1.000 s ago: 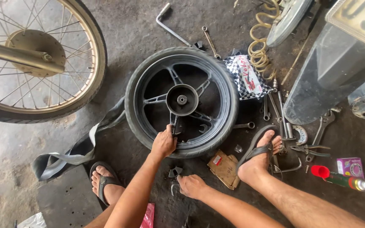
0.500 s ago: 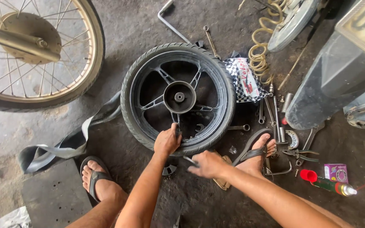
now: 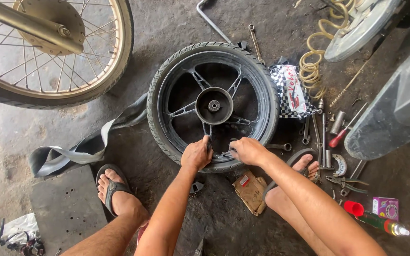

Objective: The person uses a metal tire lever to pry the bead of a motorcycle tire off the rim. They work around the circumference of the wheel, lifting the tire edge and eventually pulling the tire completely off the rim.

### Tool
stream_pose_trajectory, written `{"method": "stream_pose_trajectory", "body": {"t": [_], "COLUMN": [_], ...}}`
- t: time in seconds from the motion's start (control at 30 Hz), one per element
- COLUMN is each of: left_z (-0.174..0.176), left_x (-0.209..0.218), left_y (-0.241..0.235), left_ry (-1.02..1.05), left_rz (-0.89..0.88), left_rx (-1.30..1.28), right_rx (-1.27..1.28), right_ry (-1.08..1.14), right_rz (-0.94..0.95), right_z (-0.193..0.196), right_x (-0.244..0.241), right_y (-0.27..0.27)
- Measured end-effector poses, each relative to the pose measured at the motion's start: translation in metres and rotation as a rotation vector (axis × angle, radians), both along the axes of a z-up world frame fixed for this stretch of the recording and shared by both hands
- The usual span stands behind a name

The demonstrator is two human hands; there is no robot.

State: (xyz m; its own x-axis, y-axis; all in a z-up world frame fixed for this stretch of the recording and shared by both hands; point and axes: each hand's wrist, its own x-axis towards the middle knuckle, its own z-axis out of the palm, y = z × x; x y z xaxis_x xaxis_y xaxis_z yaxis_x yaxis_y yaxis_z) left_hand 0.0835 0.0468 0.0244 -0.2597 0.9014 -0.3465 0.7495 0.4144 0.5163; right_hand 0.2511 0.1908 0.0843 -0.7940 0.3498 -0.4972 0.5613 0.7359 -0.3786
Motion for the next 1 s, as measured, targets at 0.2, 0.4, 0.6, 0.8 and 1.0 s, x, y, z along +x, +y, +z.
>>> {"method": "stream_pose_trajectory", "body": {"t": [0.2,0.4,0.6,0.8,1.0], "left_z": [-0.004,-0.006,-0.004,-0.011,-0.014], "left_x": [-0.001,-0.001,-0.006,-0.005,-0.007], "left_y": [-0.001,-0.004,0.0,-0.004,-0.005], "left_ry": [-0.01,-0.008,-0.034,-0.051,-0.081], "left_rz": [0.001,0.003,-0.021,0.005,0.003], "left_rx": [0.053,0.054,-0.021,0.017,0.066], "right_rx": [-0.048,0.071,0.276,0.571,0.669], "right_ry": [0.019,-0.078,-0.201,-0.064,-0.141], "right_rz": [-0.002,0.13,0.291,0.152,-0.05], "right_z": [-0.007,-0.005,-0.03,-0.072,-0.077], "right_x": [-0.009,-0.016,-0.014,0.002,-0.01], "right_y": [0.004,-0.008,-0.045,-0.123,-0.142]}}
